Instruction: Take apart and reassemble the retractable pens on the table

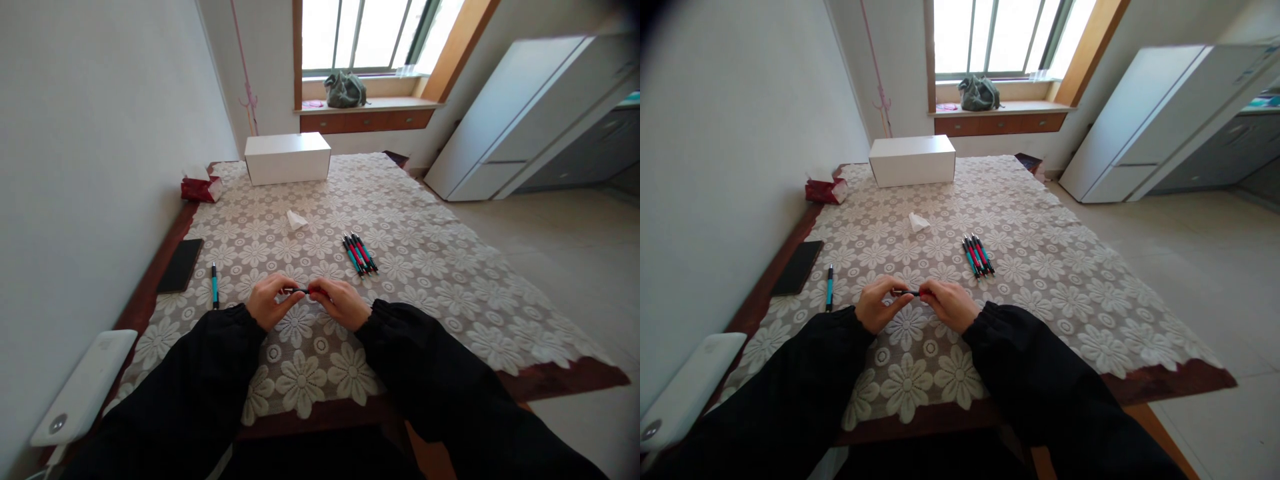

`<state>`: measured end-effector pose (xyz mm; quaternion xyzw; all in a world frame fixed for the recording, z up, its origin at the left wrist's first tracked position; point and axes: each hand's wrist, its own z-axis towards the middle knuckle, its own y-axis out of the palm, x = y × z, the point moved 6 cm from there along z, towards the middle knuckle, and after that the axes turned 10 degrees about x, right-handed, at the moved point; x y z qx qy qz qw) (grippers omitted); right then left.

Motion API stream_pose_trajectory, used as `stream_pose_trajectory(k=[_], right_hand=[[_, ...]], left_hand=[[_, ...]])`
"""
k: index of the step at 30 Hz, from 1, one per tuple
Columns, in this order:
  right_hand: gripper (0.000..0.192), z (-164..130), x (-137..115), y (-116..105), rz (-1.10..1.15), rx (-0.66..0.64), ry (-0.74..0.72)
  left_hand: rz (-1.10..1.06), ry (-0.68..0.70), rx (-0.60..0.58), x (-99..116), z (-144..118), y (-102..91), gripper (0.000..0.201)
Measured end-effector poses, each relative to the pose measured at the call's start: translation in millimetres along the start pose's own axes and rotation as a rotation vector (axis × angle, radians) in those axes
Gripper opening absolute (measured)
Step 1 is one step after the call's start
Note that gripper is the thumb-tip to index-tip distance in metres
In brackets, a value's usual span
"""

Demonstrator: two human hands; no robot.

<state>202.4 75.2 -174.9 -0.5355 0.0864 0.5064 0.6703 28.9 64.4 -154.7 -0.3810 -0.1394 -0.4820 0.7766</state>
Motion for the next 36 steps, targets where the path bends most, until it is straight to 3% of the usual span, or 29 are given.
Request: stream_pose_trajectory(k=[3, 6, 13, 17, 24, 28, 34, 36], right_hand=[[0.011, 1, -1, -1, -0.003, 0.002, 0.006], [0.011, 1, -2, -1, -0.003, 0.003, 0.008], [0.010, 0, -1, -1, -0.010, 0.008, 0.014], [0.012, 0, -2, -1, 0.000, -0.003, 0.000], [0.011, 0, 1, 0, -0.032, -0.008, 0.006], [0.010, 0, 1, -2, -0.044, 0.004, 0.003], [0.007, 1, -1, -2, -0.061, 0.018, -0.001], [0.008, 1, -1, -2, -0.055, 0.015, 0.000]], left_hand=[[-0.051, 0.022, -0.024, 2, -1, 1.6, 0.017], [-0.070, -0.018, -0.029, -1, -1, 1.6, 0.036], [-0.015, -0.029, 0.019, 0, 0, -1.8, 0.013], [-0.074, -0.064, 0.008, -1, 1, -1.1, 0.030], [-0.006, -0.093, 0.006, -5, -2, -0.6, 0.013], [-0.048, -0.150, -0.007, -5, -2, -0.6, 0.032], [0.011, -0.155, -0.034, -9, -1, 1.9, 0.013], [-0.051, -0.129, -0.044, -6, -1, 2.7, 0.019]])
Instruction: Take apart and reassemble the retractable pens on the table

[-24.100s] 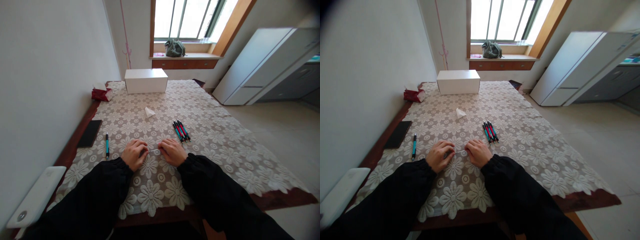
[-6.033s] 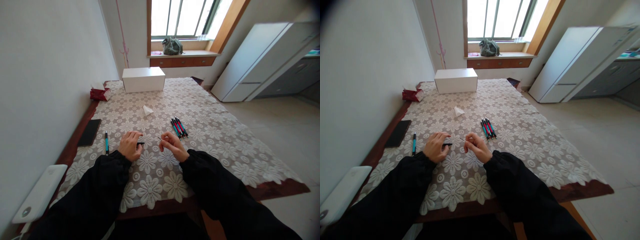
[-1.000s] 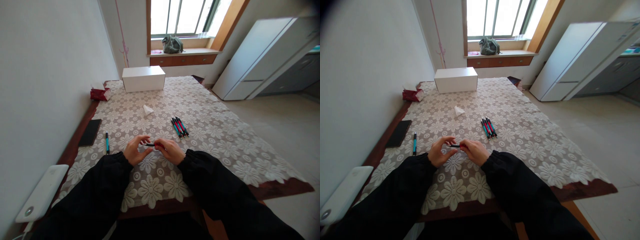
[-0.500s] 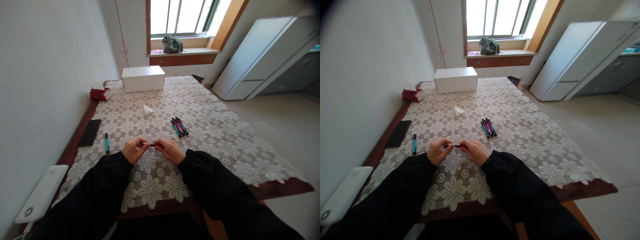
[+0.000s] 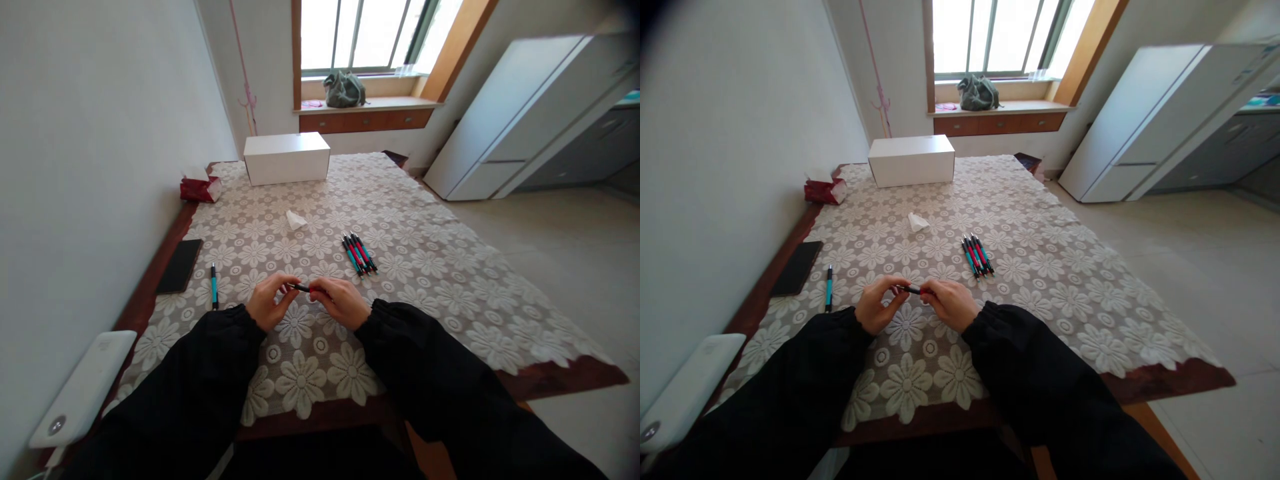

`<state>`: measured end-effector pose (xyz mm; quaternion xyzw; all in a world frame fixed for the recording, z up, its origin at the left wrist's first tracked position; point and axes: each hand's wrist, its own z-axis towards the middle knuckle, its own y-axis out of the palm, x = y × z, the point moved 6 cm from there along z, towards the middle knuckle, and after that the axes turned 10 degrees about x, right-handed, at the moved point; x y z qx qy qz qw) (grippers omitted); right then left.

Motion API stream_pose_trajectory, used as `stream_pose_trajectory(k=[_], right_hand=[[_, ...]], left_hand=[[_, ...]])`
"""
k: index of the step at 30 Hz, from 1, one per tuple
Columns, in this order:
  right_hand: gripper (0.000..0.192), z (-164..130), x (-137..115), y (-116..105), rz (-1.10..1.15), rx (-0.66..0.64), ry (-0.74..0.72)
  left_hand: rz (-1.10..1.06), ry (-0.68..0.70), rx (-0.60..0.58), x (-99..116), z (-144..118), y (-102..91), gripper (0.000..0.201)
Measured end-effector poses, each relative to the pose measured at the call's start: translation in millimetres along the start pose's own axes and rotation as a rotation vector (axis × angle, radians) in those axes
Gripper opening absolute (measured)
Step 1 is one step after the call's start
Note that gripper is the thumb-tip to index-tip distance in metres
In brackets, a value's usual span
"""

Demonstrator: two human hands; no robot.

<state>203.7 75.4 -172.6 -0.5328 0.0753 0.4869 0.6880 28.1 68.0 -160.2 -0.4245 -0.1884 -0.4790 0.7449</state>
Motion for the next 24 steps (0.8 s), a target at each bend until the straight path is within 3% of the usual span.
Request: stream_pose_trajectory(k=[3, 9, 12, 17, 20, 24], right_hand=[[0.008, 0.1, 0.1, 0.1, 0.002, -0.007, -0.001], [0.007, 0.0, 1.6, 0.4, -0.013, 0.004, -0.003], [0.008, -0.2, 1.4, -0.1, -0.014, 0.006, -0.007], [0.009, 0.1, 0.4, -0.4, -0.025, 0.001, -0.014], [0.009, 0.4, -0.6, -0.5, -0.025, 0.002, -0.018], [0.008, 0.1, -0.2, 0.2, -0.027, 0.001, -0.014]], left_hand=[[-0.026, -0.024, 0.000, 0.1, 0.0, -0.9, 0.034], [0.025, -0.037, -0.001, -1.1, 0.1, -0.3, 0.014], [-0.037, -0.037, 0.002, -0.4, 0.1, -0.2, 0.027], [0.005, -0.068, 0.040, -3.2, 0.8, -3.3, 0.014], [-0.050, -0.072, 0.031, -3.3, 1.0, -2.4, 0.024], [-0.013, -0.115, 0.007, -7.2, 1.2, 0.0, 0.019]])
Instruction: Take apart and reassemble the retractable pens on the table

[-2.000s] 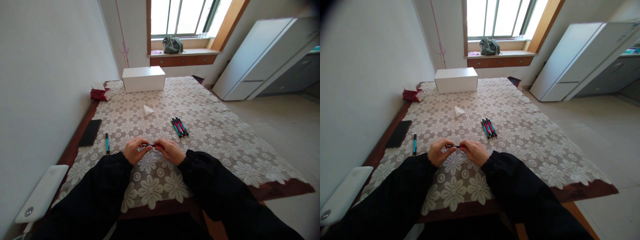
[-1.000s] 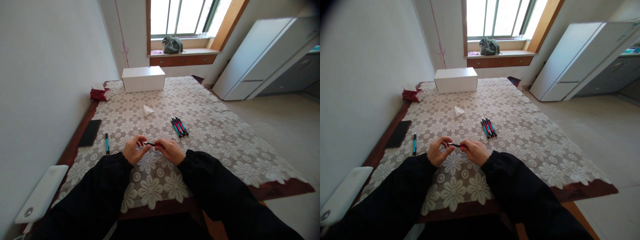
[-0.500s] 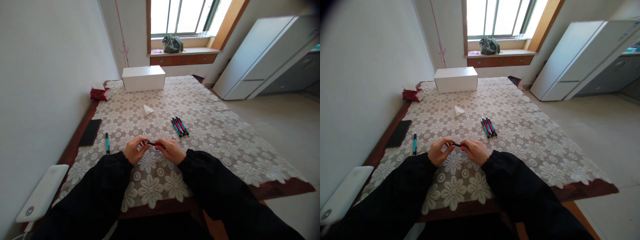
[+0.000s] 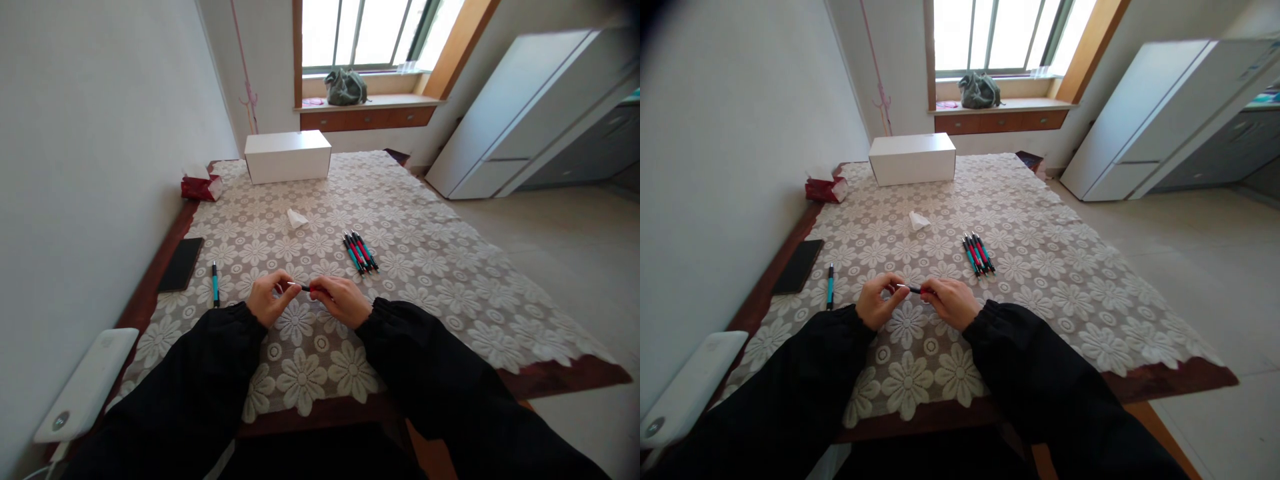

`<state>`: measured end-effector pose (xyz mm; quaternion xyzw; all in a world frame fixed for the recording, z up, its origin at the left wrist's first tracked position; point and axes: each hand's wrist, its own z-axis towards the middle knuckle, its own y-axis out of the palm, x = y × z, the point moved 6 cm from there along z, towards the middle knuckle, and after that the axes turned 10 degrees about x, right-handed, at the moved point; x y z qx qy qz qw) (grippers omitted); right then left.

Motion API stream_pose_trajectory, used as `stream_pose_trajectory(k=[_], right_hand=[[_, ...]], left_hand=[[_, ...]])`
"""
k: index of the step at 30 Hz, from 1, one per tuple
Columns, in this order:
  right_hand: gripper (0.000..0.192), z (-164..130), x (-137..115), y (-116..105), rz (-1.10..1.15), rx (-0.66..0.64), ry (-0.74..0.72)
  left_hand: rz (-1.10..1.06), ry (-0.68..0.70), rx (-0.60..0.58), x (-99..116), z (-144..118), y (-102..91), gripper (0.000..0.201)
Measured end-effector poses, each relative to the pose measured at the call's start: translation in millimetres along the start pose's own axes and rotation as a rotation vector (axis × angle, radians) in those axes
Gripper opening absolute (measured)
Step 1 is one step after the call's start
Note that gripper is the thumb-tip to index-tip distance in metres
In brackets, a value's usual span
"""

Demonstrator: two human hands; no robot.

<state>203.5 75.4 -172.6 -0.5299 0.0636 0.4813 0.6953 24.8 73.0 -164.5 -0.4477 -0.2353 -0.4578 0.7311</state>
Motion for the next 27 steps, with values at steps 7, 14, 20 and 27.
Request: stream_pose_trajectory(k=[7, 14, 20, 27], right_hand=[[0.010, -0.6, 2.5, 1.1, -0.001, -0.002, 0.009], [0.010, 0.2, 1.8, -0.3, -0.007, -0.006, 0.019], [0.011, 0.5, 0.6, -0.9, -0.014, -0.001, 0.019], [0.012, 1.5, -3.3, -3.1, -0.012, 0.014, -0.043]], left_hand=[[-0.117, -0.006, 0.020, 1.3, 0.7, -0.2, 0.027], [-0.050, 0.010, 0.051, 1.1, 0.8, -2.6, 0.015], [-0.068, -0.062, 0.048, -0.9, 1.7, -3.2, 0.026], [0.104, 0.008, -0.056, 2.5, 0.9, 1.5, 0.045]])
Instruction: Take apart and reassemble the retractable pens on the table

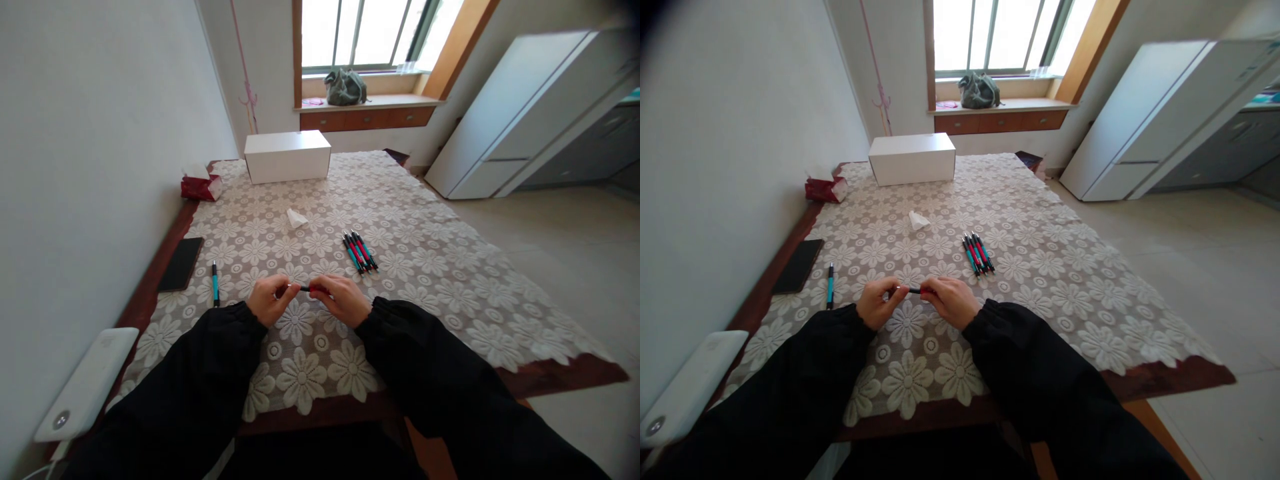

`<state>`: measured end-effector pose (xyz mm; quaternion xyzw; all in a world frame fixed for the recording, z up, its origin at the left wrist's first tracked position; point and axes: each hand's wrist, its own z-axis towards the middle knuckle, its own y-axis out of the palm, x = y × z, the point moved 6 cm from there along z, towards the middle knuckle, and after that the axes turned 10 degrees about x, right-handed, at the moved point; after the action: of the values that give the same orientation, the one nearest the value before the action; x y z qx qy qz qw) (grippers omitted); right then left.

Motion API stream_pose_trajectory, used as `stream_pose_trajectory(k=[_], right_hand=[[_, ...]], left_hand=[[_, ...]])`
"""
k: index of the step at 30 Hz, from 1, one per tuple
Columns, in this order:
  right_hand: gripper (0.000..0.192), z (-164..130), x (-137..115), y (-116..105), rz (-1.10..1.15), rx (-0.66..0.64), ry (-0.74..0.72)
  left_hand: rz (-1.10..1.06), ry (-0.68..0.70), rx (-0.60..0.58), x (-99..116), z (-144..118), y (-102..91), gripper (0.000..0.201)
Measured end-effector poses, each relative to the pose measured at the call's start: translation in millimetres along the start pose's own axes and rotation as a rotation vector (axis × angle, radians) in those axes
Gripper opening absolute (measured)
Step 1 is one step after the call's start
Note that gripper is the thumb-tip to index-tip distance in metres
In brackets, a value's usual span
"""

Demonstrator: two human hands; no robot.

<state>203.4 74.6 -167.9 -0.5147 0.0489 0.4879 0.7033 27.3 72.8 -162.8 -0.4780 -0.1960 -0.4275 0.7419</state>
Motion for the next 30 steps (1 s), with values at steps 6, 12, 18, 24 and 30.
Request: stream_pose_trajectory(k=[6, 12, 18, 24, 30], right_hand=[[0.011, 0, 1, -1, -0.038, 0.034, -0.042], [0.014, 0, 1, -1, -0.041, 0.006, -0.058], [0.015, 1, 1, 3, -0.002, -0.068, -0.023], [0.009, 0, 6, -1, -0.031, 0.004, 0.015], [0.011, 2, 25, -17, -0.244, 0.115, 0.108]], left_hand=[[0.075, 0.085, -0.064, 3, -1, 2.9, 0.047], [0.164, 0.216, -0.049, 8, -2, -1.2, 0.038], [0.222, 0.242, -0.048, 7, -3, -1.7, 0.033], [0.240, 0.108, 0.085, -3, 2, -11.7, 0.028], [0.262, -0.026, 0.101, -13, 6, -14.9, 0.027]])
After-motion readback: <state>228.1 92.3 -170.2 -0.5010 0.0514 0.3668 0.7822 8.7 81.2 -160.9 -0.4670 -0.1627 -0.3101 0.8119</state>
